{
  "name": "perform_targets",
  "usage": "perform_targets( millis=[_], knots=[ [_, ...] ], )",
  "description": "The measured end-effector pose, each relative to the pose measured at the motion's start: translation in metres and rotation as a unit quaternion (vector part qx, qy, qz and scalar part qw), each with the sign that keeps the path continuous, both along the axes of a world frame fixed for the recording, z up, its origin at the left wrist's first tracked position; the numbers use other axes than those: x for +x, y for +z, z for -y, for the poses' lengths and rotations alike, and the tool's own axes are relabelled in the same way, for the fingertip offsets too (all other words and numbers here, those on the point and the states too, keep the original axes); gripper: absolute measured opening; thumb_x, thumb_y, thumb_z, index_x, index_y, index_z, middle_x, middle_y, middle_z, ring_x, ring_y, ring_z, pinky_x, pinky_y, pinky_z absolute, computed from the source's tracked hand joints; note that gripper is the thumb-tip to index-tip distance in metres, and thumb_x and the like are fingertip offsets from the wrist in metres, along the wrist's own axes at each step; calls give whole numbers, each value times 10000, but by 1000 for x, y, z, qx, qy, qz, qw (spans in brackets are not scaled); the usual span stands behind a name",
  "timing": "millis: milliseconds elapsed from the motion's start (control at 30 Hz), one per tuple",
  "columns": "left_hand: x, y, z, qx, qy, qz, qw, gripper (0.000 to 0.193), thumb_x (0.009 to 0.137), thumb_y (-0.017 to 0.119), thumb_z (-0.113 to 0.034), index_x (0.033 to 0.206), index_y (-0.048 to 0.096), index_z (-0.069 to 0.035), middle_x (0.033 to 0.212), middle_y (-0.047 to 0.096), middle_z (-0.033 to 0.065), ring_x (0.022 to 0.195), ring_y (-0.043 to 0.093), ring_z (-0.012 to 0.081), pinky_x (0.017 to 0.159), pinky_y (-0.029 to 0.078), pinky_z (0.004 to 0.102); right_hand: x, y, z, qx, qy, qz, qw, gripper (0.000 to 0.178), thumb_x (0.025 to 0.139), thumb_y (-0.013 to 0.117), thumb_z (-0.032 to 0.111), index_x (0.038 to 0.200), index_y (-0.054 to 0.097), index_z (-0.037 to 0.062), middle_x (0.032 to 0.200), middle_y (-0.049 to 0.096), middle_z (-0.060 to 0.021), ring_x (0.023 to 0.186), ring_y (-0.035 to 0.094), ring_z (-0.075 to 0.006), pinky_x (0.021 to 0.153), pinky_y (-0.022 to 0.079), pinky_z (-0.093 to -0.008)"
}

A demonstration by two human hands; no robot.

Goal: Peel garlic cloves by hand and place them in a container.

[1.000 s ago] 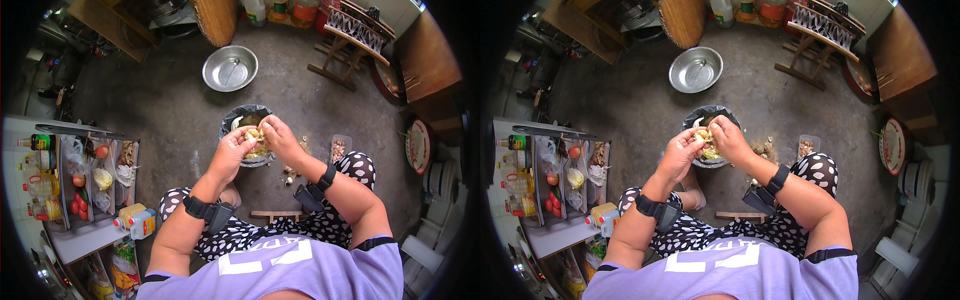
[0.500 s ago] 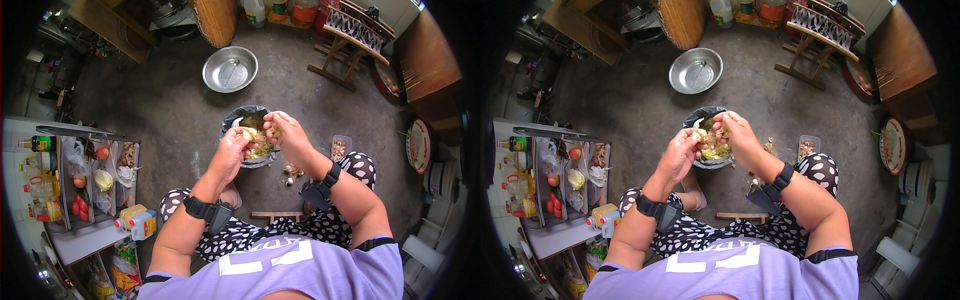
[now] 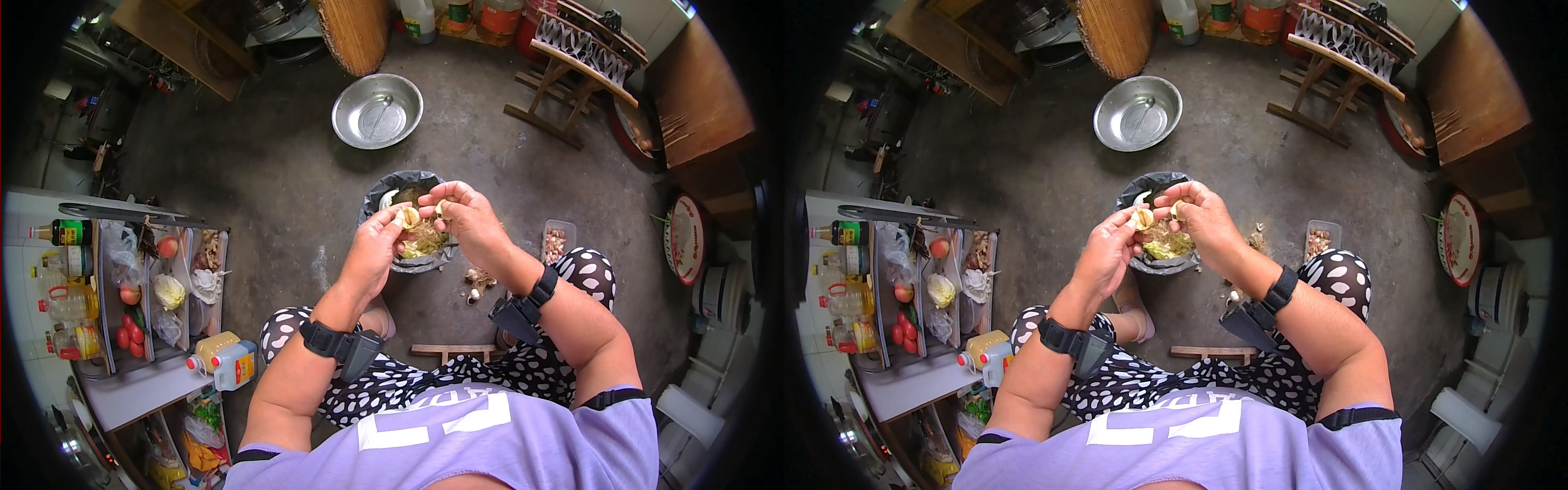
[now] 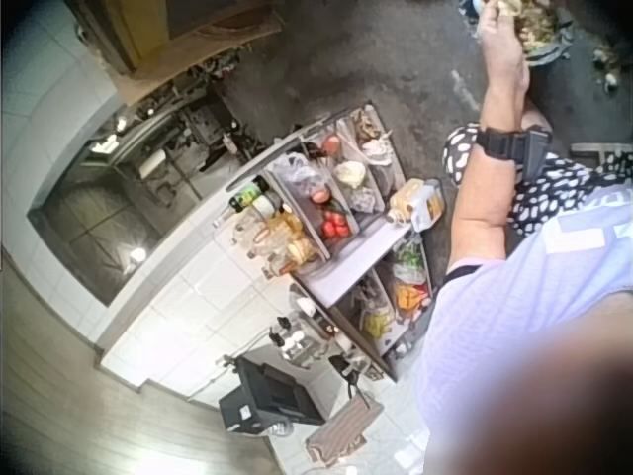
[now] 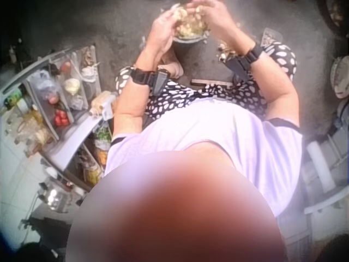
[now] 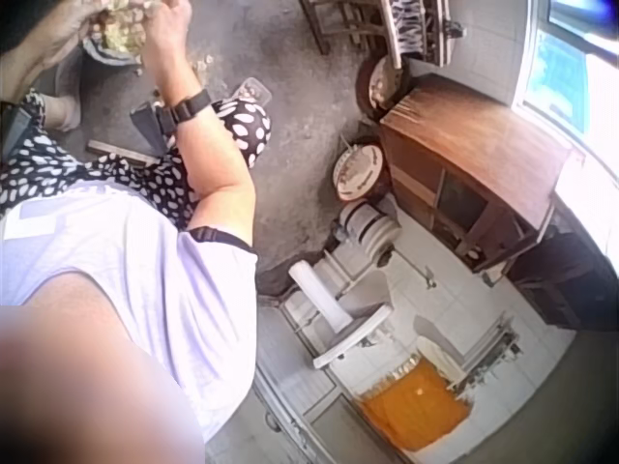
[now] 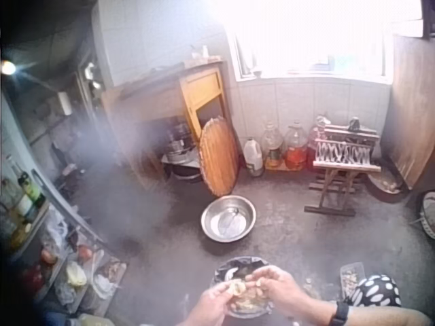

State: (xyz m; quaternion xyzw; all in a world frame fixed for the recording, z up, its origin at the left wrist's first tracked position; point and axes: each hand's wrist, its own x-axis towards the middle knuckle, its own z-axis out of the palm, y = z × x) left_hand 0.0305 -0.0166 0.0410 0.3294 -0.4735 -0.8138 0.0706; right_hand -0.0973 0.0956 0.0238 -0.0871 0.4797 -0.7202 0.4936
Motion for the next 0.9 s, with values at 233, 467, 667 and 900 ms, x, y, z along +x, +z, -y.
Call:
perform_targets(
  millis=[233, 467, 667, 900],
  knots=[
    [2, 2, -1, -29, -20, 14, 999, 293, 937, 465, -142, 1194, 511, -7, 948, 609, -1, 761, 518, 49, 625, 403, 180, -1, -3, -2, 27, -3, -3, 1000, 148, 892, 441, 79, 1009, 514, 23, 873, 593, -58, 771, 578, -116, 647, 446, -231],
    [2, -7, -3, -74, -14, -3, 997, 191, 931, 501, -201, 1032, 513, -40, 874, 596, 3, 720, 524, 48, 616, 398, 175, 22, -24, 2, 60, 79, -295, 950, 176, 886, 541, 167, 945, 529, 2, 742, 595, -63, 686, 580, -164, 602, 452, -303],
    [1, -4, -14, -243, -33, 43, 968, 169, 945, 483, -239, 937, 497, -71, 753, 565, -11, 632, 512, 43, 550, 409, 186, 30, -16, 0, 43, 59, -406, 911, 186, 869, 556, 152, 963, 501, 1, 769, 573, -161, 648, 557, -278, 620, 459, -363],
    [1, 1, -13, -86, 6, 14, 996, 178, 969, 406, -225, 896, 495, -89, 735, 524, -19, 595, 477, 43, 523, 406, 184, 24, -4, -1, 17, 101, -151, 983, 137, 931, 444, 151, 982, 502, 37, 788, 531, -10, 643, 475, -77, 567, 410, -224]
  ],
)
